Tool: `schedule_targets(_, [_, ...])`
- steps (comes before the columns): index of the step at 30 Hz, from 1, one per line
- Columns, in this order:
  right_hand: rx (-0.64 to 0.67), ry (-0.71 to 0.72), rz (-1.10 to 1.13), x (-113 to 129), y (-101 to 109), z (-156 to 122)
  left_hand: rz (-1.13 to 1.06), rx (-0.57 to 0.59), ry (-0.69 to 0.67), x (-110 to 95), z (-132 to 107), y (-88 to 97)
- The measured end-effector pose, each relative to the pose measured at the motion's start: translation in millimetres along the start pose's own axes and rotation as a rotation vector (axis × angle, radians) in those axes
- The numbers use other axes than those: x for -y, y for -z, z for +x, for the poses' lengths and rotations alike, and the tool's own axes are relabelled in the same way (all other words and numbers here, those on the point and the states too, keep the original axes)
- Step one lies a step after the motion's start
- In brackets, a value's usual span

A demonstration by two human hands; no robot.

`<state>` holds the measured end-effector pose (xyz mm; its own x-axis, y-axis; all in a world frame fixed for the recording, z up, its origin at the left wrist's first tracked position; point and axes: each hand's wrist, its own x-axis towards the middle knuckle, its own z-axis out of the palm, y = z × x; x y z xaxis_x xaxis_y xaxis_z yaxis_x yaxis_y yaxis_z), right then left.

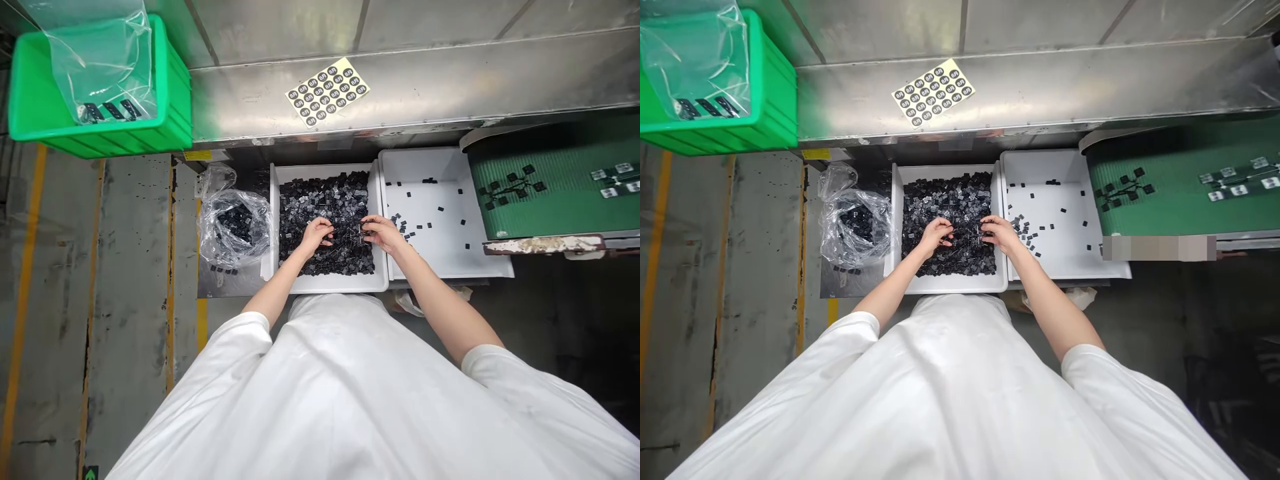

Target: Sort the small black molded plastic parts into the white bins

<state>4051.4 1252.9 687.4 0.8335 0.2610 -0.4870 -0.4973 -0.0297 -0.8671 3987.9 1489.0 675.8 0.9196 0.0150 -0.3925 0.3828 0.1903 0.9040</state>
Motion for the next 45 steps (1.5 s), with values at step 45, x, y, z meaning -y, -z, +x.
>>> schedule_targets(45, [0.032, 0.253, 0.129, -10, -52, -65, 0.081, -0.191, -0.172, -12, -67, -65.5])
